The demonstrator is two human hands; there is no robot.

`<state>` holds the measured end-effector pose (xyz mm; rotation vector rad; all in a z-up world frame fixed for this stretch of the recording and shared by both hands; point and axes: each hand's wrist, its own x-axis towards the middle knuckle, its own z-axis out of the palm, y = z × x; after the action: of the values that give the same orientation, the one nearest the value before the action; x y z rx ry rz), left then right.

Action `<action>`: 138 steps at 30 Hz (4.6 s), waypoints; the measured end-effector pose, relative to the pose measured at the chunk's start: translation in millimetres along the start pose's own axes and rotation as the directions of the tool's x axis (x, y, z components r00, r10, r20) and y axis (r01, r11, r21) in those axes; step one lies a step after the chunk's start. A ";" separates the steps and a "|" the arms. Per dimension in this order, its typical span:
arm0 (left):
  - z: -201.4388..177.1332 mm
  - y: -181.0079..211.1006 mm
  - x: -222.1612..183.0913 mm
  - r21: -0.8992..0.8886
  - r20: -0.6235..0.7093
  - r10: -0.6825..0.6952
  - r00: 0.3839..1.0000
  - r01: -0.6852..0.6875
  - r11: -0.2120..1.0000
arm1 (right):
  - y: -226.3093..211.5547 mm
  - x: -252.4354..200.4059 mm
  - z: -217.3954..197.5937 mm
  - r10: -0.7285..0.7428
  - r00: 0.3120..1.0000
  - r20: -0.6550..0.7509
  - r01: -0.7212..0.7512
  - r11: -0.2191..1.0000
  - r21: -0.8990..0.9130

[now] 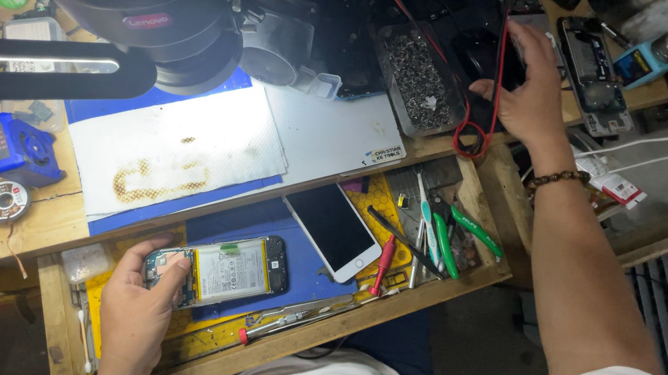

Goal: The person holds a mobile phone internal frame and uses a small screwdriver to manipulate the components on the circuit board.

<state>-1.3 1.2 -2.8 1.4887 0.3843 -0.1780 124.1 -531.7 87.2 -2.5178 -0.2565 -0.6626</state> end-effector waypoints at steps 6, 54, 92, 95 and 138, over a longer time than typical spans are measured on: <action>0.3 0.2 1.2 -0.009 -0.002 -0.002 1.000 0.002 1.000 | -22.6 -2.9 -3.5 -0.069 0.995 -0.068 0.076 0.992 0.100; 0.5 -3.5 3.8 0.010 -0.014 -0.002 1.000 0.002 1.000 | -0.7 4.0 17.4 -0.096 0.987 -0.128 0.088 0.994 -0.066; 2.4 -3.8 1.2 0.032 -0.017 0.028 0.999 -0.027 0.999 | -4.7 1.6 28.1 -0.058 0.995 -0.087 0.034 0.966 -0.258; 3.6 -0.9 -0.1 0.032 -0.024 0.018 1.000 -0.018 0.999 | -6.7 1.6 27.4 -0.064 0.994 -0.085 0.043 0.970 -0.238; 2.0 3.2 -1.2 0.000 -0.006 -0.015 1.000 0.015 1.000 | -6.9 4.1 32.4 -0.095 0.994 -0.053 0.082 0.976 -0.203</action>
<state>-1.0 -0.6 0.7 1.4867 0.4004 -0.1860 138.7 -508.5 68.1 -2.6844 -0.2938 -0.8385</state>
